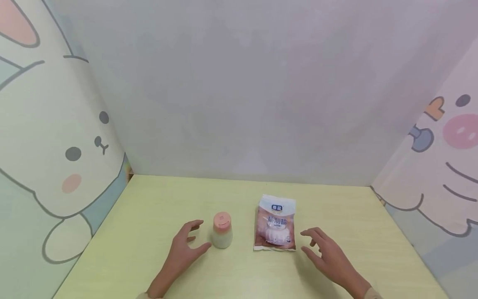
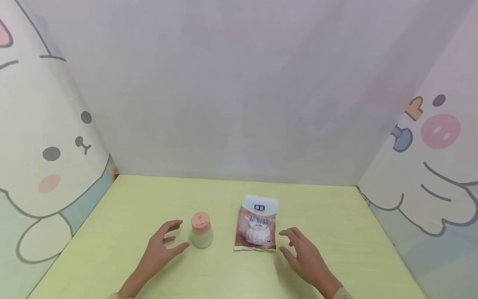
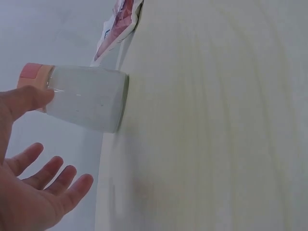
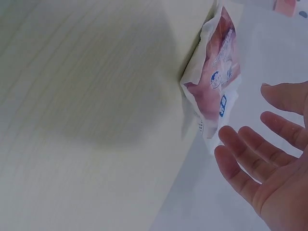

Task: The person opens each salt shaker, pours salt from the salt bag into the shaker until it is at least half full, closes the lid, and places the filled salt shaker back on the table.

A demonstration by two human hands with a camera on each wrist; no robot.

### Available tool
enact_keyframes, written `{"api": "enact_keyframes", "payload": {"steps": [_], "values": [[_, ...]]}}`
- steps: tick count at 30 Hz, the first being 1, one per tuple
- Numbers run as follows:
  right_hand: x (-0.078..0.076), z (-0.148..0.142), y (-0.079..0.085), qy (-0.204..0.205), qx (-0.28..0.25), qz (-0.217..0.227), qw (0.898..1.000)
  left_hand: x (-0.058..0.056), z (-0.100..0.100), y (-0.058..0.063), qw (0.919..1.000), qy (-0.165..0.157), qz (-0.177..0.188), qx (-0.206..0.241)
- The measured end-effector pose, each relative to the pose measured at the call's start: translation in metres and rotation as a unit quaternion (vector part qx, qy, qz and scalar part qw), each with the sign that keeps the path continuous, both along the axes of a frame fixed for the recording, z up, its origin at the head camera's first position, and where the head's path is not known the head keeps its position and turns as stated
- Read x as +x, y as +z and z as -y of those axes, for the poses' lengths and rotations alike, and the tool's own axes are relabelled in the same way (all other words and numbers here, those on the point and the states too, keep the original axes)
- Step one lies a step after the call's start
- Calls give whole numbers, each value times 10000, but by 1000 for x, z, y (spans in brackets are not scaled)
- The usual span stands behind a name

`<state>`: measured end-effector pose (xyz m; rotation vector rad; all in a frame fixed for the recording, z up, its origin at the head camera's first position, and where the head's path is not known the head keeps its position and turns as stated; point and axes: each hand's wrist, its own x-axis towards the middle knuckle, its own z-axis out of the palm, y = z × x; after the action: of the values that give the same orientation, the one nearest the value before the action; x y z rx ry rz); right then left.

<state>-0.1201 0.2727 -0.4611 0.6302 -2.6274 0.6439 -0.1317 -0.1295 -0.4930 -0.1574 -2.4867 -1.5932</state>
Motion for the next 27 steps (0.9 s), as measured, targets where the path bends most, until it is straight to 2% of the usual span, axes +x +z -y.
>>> {"api": "enact_keyframes", "payload": {"steps": [7, 10, 18, 27], "values": [[-4, 8, 6, 228, -45, -103, 9997, 3, -9, 16, 9992, 5, 293, 288], [-6, 11, 8, 310, -75, -82, 9995, 3, -11, 19, 9983, 15, 392, 430], [-11, 20, 10, 547, -149, 112, 9983, -4, -8, 3, 9973, -95, 491, 536], [-18, 31, 15, 754, -100, 31, 9971, -9, -12, -1, 9967, -158, 466, 642]]}}
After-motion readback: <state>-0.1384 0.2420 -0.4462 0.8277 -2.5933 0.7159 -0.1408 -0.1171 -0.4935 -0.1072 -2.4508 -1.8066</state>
